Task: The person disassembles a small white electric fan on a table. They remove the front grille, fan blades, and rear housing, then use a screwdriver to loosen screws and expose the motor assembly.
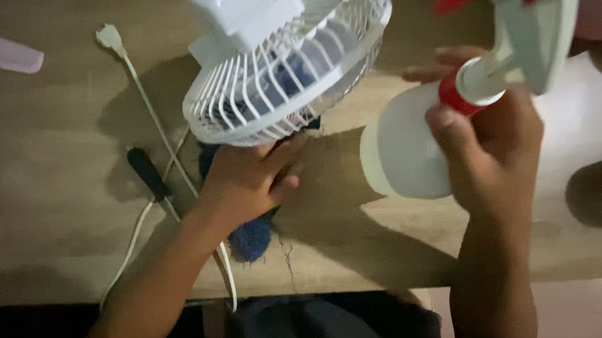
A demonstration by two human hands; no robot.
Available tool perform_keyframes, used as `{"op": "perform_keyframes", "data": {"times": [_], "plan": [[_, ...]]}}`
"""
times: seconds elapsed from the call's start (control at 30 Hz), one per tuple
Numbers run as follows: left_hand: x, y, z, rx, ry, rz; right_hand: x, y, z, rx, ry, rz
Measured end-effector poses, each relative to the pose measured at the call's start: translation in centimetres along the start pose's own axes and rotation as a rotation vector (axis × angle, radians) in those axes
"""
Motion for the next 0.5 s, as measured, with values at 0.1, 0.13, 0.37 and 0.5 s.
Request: {"op": "perform_keyframes", "data": {"times": [0.1,0.13,0.37,0.5], "plan": [[0.0,-0.4,0.3,-0.067,-0.062,-0.047,-0.6,-0.3,0.5,-0.016,-0.007,-0.046],[-0.1,-0.2,0.5,-0.04,-0.082,-0.004,-1.0,0.1,0.7,0.018,-0.018,-0.067],[-1.2,-0.2,1.1,0.156,-0.092,0.133,-4.2,4.3,0.2,0.001,-0.177,-0.487],[-1.4,-0.2,0.9,0.229,0.033,0.242,-4.8,8.8,-0.3,-0.158,-0.244,-0.799]]}}
Point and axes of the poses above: each hand's wrist, its own y-axis towards the middle knuckle, its own x-axis out of the palm, z = x × y, the point moved 2 cm from there along y, towards the middle knuckle, and after that the axes turned 1 degree about -y, right-handed, at the moved point
